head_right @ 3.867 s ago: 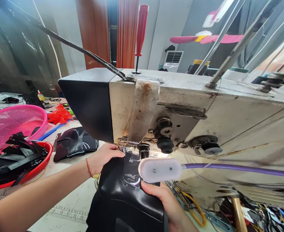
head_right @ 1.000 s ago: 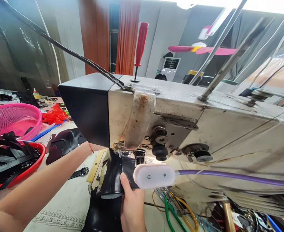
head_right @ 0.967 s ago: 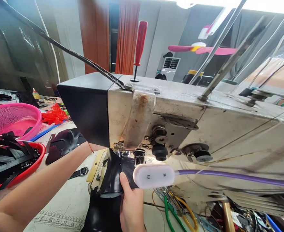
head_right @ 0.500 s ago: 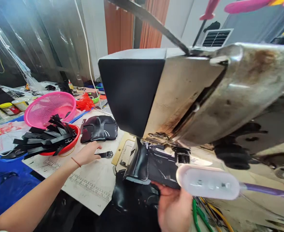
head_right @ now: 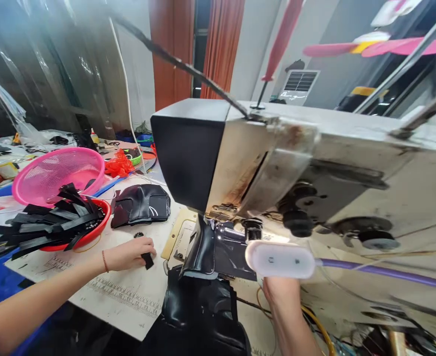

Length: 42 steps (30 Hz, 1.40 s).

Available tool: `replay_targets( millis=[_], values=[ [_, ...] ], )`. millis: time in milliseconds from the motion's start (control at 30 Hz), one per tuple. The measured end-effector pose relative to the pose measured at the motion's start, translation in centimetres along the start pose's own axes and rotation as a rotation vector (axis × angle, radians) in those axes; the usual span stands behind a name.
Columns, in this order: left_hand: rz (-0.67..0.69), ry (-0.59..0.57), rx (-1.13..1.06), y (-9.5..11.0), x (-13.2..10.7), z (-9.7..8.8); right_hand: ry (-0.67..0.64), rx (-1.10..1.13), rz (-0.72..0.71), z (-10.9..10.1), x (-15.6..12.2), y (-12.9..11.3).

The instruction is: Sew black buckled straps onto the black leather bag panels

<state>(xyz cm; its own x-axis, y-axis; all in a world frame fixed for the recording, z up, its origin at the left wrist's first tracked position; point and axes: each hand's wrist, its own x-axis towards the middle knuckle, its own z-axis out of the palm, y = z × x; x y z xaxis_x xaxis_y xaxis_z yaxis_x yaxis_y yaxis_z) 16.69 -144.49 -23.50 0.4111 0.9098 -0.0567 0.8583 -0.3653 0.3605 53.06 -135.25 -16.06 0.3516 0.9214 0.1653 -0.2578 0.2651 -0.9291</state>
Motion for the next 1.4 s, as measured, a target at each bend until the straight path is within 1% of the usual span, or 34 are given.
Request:
replay_targets(
  millis=[67, 133, 200, 233, 267, 300, 333, 367, 400, 433, 467, 500, 533, 600, 733, 867, 1033, 1233, 1400],
  values=[
    [-0.011, -0.016, -0.070, -0.8, 0.9, -0.6, 0.001, 0.033, -0.030, 0.0, -0.2, -0.9],
    [-0.046, 0.008, -0.220, -0.8, 1.9, -1.5, 0.007, 0.089, -0.058, -0.1, -0.7, -1.9],
    [-0.088, 0.052, -0.363, 0.1, 3.0, -2.9, 0.079, 0.146, -0.073, -0.2, -1.7, -2.5],
    [-0.104, 0.076, -0.418, 1.0, 3.5, -3.9, 0.112, 0.162, -0.047, -0.2, -2.5, -2.6],
    [-0.111, 0.101, -0.465, 2.2, 4.2, -4.9, 0.108, 0.164, 0.013, -0.1, -3.4, -2.5],
    [-0.102, 0.118, -0.503, 3.6, 4.8, -6.0, 0.062, 0.152, 0.104, 0.0, -4.6, -2.2],
    [-0.099, 0.150, -0.612, 5.1, 5.4, -7.0, -0.039, 0.131, 0.222, 0.2, -5.8, -1.9],
    [-0.068, 0.167, -0.683, 6.7, 6.1, -8.0, -0.184, 0.108, 0.341, 0.4, -7.0, -1.5],
    [-0.015, 0.165, -0.703, 8.3, 6.8, -8.8, -0.292, 0.088, 0.426, 0.8, -8.2, -1.2],
    [0.007, 0.143, -0.731, 9.8, 7.5, -9.5, -0.381, 0.061, 0.484, 1.2, -9.1, -0.9],
    [-0.012, 0.122, -0.778, 11.0, 8.2, -9.9, -0.422, 0.038, 0.517, 1.6, -9.8, -0.8],
    [-0.046, 0.113, -0.816, 12.0, 8.8, -10.1, -0.432, 0.021, 0.534, 2.0, -10.3, -0.7],
    [-0.091, 0.115, -0.851, 12.8, 9.3, -10.1, -0.425, 0.009, 0.542, 2.3, -10.5, -0.6],
    [-0.167, 0.151, -0.899, 13.6, 10.1, -9.8, -0.396, -0.002, 0.556, 2.6, -10.3, -0.6],
    [-0.228, 0.238, -0.934, 14.0, 10.7, -8.9, -0.399, -0.012, 0.588, 2.2, -9.6, -0.2],
    [-0.281, 0.326, -0.906, 14.3, 10.9, -8.1, -0.415, 0.022, 0.614, 1.8, -9.5, 0.5],
    [-0.308, 0.382, -0.921, 14.5, 11.1, -7.4, -0.431, 0.066, 0.623, 1.7, -9.6, 0.9],
    [-0.318, 0.392, -0.981, 14.7, 11.1, -7.2, -0.392, 0.061, 0.621, 1.9, -9.8, 0.4],
    [-0.304, 0.399, -1.002, 14.8, 11.2, -7.1, -0.404, 0.084, 0.631, 2.0, -9.8, 0.5]
  ],
)
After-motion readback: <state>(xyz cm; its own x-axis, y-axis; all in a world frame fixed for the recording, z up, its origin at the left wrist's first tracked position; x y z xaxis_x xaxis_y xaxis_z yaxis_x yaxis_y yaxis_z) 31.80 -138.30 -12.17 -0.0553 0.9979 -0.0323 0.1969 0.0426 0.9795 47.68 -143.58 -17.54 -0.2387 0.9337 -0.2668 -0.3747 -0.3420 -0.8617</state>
